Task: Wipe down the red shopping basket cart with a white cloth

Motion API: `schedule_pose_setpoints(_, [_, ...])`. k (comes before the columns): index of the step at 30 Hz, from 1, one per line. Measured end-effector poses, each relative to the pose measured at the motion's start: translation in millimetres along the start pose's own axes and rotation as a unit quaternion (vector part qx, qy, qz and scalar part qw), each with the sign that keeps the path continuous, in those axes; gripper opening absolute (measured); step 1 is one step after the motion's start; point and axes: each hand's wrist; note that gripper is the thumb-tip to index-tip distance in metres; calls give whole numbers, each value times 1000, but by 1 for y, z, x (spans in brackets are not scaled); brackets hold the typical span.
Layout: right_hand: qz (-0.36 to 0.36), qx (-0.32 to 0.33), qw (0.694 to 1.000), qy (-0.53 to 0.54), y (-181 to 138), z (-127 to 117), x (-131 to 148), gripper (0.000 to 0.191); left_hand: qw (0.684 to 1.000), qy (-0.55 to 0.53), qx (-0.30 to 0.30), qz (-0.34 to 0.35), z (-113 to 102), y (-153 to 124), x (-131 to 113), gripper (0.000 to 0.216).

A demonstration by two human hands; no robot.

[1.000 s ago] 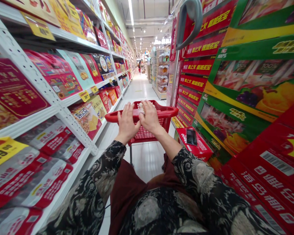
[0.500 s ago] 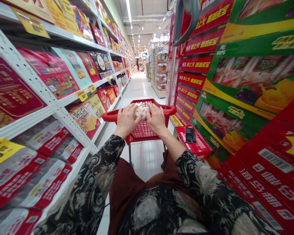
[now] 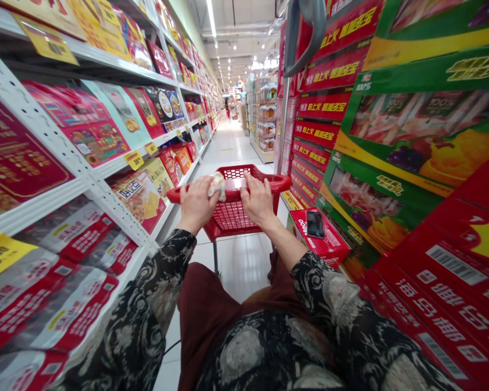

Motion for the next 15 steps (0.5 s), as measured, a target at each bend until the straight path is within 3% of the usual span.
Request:
schedule_pose_setpoints(3, [-5,-8,1000,3,-1,2,1,44,996,-17,-9,-87,2,5,12,39])
schedule_pose_setpoints(5, [-6,-13,1000,6,-2,3,3,44,995,-31,-9,-97,4,9,11,39])
schedule_pose_setpoints(9, [-4,-21,1000,15,-2,5,3,45,998,-39,-16,-48,9,14,-14,36])
schedule_pose_setpoints(15, [-3,-31,999,32,0,5,-2,46,996,-47,33,63,15,9,-56,39])
Point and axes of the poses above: each hand's wrist, its own y-axis towards the middle knuckle, its own z-axis out of the palm, x = y × z, and after that the axes turned 3 degrees about z, right-handed
